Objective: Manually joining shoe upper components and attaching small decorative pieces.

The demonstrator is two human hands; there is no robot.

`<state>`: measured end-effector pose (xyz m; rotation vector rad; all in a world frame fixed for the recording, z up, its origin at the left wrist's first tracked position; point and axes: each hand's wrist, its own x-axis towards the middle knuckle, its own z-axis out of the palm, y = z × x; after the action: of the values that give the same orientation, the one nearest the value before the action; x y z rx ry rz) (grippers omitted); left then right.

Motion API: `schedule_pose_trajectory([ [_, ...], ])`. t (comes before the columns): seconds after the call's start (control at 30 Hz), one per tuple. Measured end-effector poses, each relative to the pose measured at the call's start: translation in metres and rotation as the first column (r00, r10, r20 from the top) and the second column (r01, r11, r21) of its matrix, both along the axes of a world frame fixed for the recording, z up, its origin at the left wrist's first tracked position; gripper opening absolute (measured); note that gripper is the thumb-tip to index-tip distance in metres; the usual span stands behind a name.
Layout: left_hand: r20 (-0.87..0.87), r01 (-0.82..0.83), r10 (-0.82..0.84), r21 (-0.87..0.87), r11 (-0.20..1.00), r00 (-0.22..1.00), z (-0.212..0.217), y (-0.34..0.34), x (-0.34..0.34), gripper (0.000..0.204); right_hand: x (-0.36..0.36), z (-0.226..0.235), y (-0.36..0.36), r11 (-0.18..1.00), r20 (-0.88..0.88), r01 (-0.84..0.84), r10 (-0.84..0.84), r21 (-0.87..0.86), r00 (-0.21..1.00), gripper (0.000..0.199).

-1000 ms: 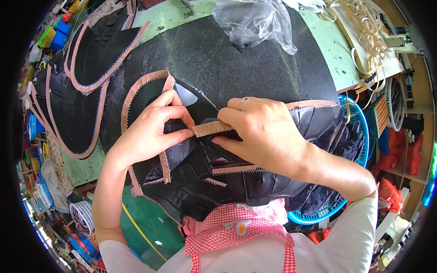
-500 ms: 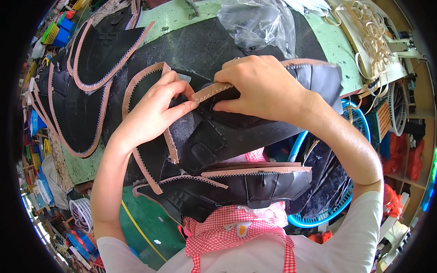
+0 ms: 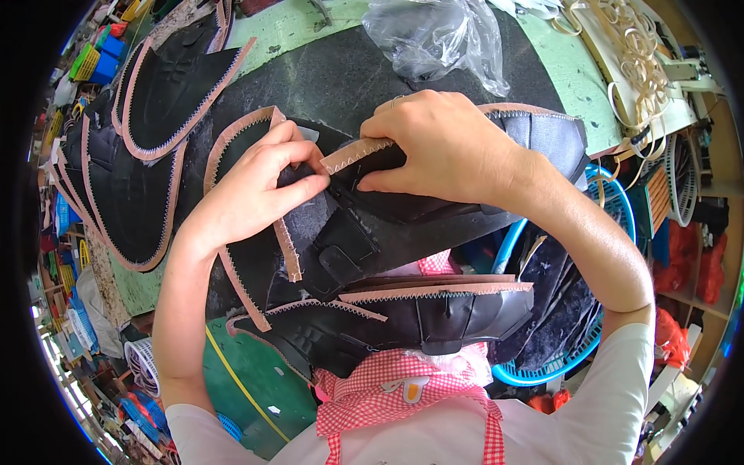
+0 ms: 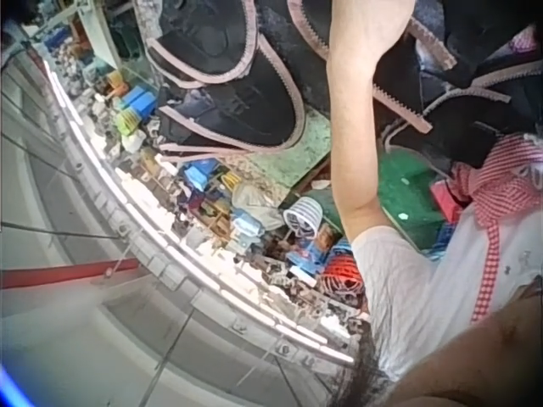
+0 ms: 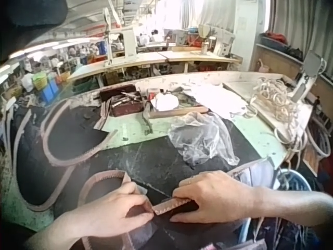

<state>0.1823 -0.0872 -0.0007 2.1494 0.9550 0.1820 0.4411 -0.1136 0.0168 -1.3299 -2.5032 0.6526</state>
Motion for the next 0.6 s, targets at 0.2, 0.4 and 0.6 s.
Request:
schedule_pose_trajectory([
  [0.2, 0.115, -0.047, 0.041, 0.050, 0.998, 0.993, -0.010, -0.004, 0.001, 0.023, 0.001, -0.008, -0.002, 0.940, -0.121, -0.037, 0.082, 0.338, 0.989, 0.042],
  [0.4, 0.085, -0.015, 0.015, 0.011, 1.000, 0.996, -0.013, 0.001, 0.002, 0.018, -0.012, -0.040, -0.018, 0.850, -0.166, -0.272, 0.379, 0.452, 0.910, 0.033],
  [0.6, 0.026, -0.022, 0.022, -0.005, 1.000, 0.999, -0.013, 0.003, 0.002, 0.017, -0.019, -0.046, -0.004, 0.813, -0.210, -0.290, 0.441, 0.505, 0.873, 0.027],
])
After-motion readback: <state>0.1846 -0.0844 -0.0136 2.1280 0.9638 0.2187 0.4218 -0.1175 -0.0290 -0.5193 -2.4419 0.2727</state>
